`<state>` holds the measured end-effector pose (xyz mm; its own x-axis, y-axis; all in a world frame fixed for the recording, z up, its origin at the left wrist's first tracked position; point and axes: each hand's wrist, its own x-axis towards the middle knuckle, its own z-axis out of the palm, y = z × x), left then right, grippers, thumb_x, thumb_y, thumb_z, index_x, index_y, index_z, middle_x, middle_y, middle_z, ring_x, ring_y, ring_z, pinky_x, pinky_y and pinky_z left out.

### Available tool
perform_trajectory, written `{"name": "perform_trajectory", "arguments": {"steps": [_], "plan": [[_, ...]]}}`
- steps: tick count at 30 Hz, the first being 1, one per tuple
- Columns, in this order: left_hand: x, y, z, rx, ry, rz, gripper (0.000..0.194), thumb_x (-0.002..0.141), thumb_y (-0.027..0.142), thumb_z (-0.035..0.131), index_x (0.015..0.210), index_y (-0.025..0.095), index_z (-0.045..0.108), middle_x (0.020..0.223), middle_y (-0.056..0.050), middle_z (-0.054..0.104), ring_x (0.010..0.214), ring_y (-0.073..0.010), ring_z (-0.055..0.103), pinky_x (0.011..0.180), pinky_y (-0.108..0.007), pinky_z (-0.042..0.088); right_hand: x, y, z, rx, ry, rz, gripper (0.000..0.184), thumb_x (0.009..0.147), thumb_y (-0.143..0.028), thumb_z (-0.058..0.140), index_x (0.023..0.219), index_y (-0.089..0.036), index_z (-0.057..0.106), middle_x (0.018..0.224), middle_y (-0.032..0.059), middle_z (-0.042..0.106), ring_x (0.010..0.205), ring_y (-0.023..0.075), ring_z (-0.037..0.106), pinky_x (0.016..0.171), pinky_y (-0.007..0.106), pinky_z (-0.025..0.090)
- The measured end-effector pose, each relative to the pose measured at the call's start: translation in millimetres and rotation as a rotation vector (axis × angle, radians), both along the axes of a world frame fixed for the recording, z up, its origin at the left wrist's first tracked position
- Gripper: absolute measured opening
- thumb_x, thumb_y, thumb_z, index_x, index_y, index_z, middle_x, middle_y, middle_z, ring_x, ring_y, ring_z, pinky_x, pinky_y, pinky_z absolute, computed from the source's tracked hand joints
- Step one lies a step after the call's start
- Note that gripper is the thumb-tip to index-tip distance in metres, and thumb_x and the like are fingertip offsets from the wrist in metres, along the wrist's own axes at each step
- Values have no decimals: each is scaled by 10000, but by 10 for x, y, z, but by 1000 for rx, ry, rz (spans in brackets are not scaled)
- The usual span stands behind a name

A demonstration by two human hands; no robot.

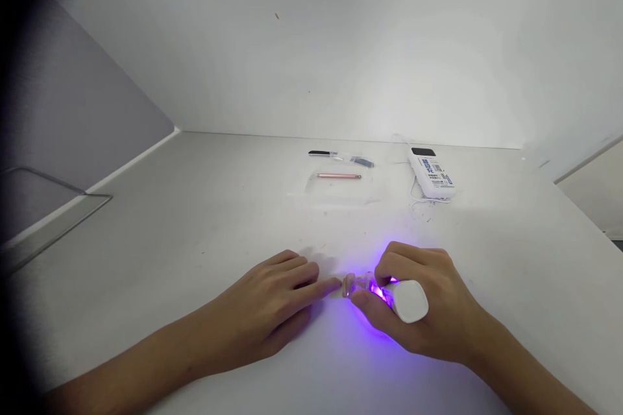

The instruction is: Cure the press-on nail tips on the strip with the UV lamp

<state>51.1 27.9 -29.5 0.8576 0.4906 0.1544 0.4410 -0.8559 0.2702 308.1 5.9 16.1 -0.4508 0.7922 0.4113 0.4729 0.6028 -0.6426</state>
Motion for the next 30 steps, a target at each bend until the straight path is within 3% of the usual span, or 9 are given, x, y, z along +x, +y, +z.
{"name": "perform_trajectory", "arguments": {"steps": [30], "plan": [[-7,-4,-16,-6,7,3,350,973,79,398,1275,200,528,826,-13,551,683,-199,505,722,-347,409,6,1,-1,-1,-3,-7,231,945,-194,652,751,-212,529,634,-27,546,525,104,507,498,242,451]]}}
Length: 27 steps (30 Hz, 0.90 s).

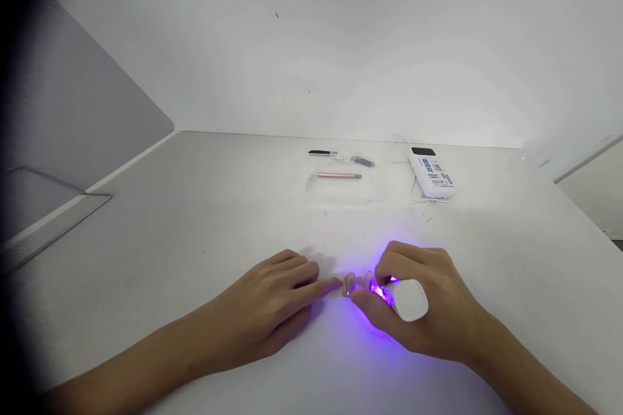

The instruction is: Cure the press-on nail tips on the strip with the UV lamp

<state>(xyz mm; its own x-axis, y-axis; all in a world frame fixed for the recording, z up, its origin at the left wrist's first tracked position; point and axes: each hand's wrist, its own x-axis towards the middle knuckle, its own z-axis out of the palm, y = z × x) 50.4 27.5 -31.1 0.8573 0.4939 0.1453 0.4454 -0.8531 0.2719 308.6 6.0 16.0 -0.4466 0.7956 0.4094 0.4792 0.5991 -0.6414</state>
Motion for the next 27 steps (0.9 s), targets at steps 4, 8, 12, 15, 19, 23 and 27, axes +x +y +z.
{"name": "perform_trajectory", "arguments": {"steps": [4,8,12,15,19,23,27], "plan": [[4,3,4,0,7,2,351,968,77,405,1273,201,527,833,-14,554,689,-200,514,726,-345,408,9,-2,-5,-3,-5,2,231,948,-201,651,749,-215,534,629,-28,549,526,106,508,496,243,456],[4,2,-2,-1,2,-2,347,965,80,416,1270,203,527,826,-10,544,689,-203,515,723,-344,408,11,-5,-9,-8,-9,-2,233,946,-205,653,742,-216,540,626,-27,548,526,109,508,495,247,453],[9,-2,-3,6,-11,3,356,963,79,414,1277,203,527,826,-11,547,686,-203,512,716,-346,404,5,2,-5,-7,-5,-1,237,946,-201,651,742,-216,532,632,-27,548,527,107,505,497,246,448],[17,-1,8,-3,3,3,359,970,74,394,1277,204,528,831,-12,550,689,-203,509,718,-348,400,9,5,-5,-9,-10,3,231,948,-190,649,752,-215,529,636,-28,544,533,105,501,499,246,442],[18,6,17,-13,-1,-1,363,979,80,374,1287,201,523,831,-11,549,691,-205,502,723,-355,403,22,-9,-12,-17,2,6,228,947,-186,657,759,-212,529,643,-32,543,536,99,499,505,243,443],[11,3,7,-17,-3,-4,356,975,78,373,1272,199,529,830,-12,548,688,-204,496,721,-357,406,22,-19,-9,-4,-2,12,241,941,-180,661,751,-213,517,647,-33,544,540,97,495,504,236,447],[4,-8,-1,-21,1,2,355,977,81,376,1276,202,525,832,-14,551,694,-205,495,726,-361,405,9,0,-2,6,-5,6,240,944,-183,650,745,-214,519,638,-31,543,530,101,499,494,237,444]]}}
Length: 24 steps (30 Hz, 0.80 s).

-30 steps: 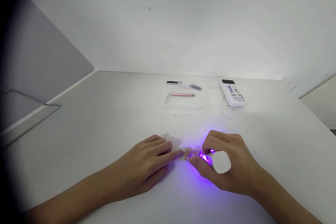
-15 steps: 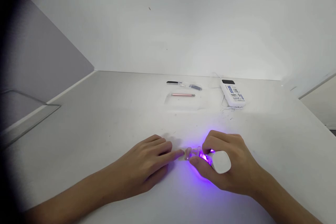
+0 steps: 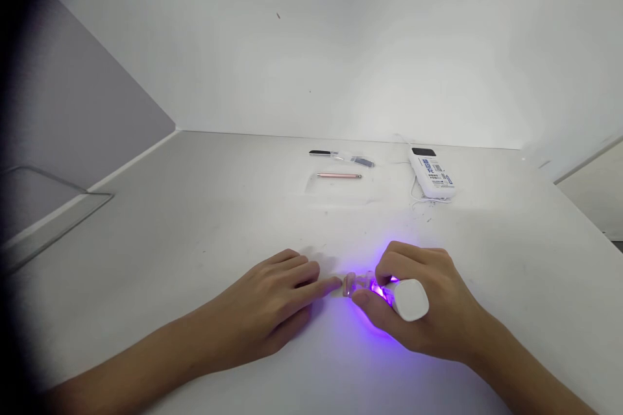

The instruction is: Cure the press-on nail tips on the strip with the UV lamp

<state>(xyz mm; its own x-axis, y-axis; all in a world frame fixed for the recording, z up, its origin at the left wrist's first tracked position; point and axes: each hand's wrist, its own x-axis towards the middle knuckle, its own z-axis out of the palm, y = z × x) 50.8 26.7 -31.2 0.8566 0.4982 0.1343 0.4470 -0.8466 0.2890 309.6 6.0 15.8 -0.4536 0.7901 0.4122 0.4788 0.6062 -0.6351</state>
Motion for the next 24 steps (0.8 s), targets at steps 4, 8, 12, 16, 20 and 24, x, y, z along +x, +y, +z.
{"name": "perform_trajectory", "arguments": {"steps": [4,8,12,16,20,24], "plan": [[2,6,8,2,-8,1,357,979,79,372,1279,203,521,830,-13,547,690,-202,490,724,-357,399,-5,11,-5,-8,6,-4,233,944,-180,653,752,-213,524,640,-31,548,535,103,508,505,240,446],[5,17,6,9,-10,-3,353,976,77,370,1269,204,521,831,-13,547,690,-204,489,717,-353,388,2,1,-10,-10,10,4,238,947,-183,653,750,-213,523,637,-29,548,534,105,508,503,240,448],[3,16,-11,2,-2,-1,345,980,84,366,1261,204,526,835,-13,546,691,-204,487,724,-355,388,10,-5,-8,-9,4,10,224,948,-179,651,763,-212,529,638,-29,542,540,106,512,511,242,456],[1,13,-7,8,1,0,341,981,82,364,1252,199,535,838,-13,546,698,-205,496,730,-360,391,6,-2,-3,-24,12,5,236,949,-176,650,759,-212,515,649,-30,547,542,98,504,512,233,450],[0,14,6,9,-9,-6,348,981,83,365,1264,196,534,829,-9,543,688,-204,494,720,-357,389,-9,5,3,-7,21,5,246,943,-173,650,748,-215,506,636,-33,540,529,97,498,497,229,440],[-8,13,-4,2,-1,-2,328,986,93,375,1247,201,541,840,-10,547,701,-207,504,730,-361,396,-13,5,5,-21,24,-3,250,943,-174,648,738,-214,510,638,-29,544,527,97,506,500,228,444]]}}
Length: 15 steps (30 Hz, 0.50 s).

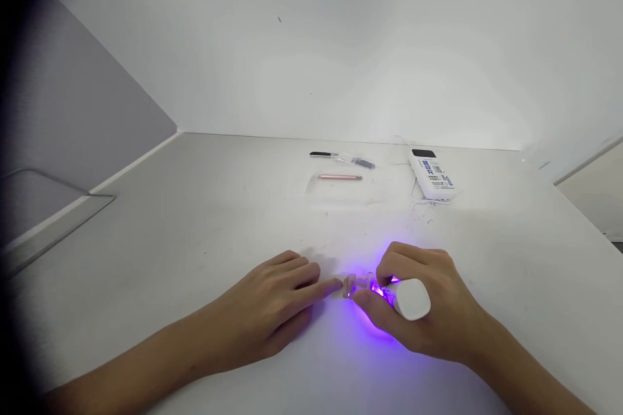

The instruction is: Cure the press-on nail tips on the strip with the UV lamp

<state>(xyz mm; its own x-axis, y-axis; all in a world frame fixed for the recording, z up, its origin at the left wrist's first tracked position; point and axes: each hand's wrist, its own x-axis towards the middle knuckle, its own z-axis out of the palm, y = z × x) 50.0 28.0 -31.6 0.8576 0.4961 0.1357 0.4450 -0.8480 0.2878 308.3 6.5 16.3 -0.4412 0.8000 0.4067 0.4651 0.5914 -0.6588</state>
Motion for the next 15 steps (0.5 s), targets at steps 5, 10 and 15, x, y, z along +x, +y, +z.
{"name": "perform_trajectory", "arguments": {"steps": [5,10,15], "plan": [[-7,-8,-7,7,-10,1,344,981,87,376,1263,202,535,833,-8,545,693,-207,503,726,-360,402,12,-7,-6,-11,3,-15,243,945,-185,642,738,-215,518,638,-23,552,535,107,517,507,239,453],[-5,-6,2,9,-11,3,346,978,80,373,1253,204,544,825,-8,542,691,-204,505,730,-353,408,14,-4,-19,-24,5,-18,230,949,-184,643,753,-210,527,651,-21,559,546,106,536,523,240,467],[-3,-3,-3,6,0,0,352,988,90,375,1282,208,530,834,-11,549,694,-205,507,734,-354,405,13,-3,-16,-6,2,-18,233,945,-191,648,742,-210,534,642,-23,560,538,105,531,508,236,460]]}}
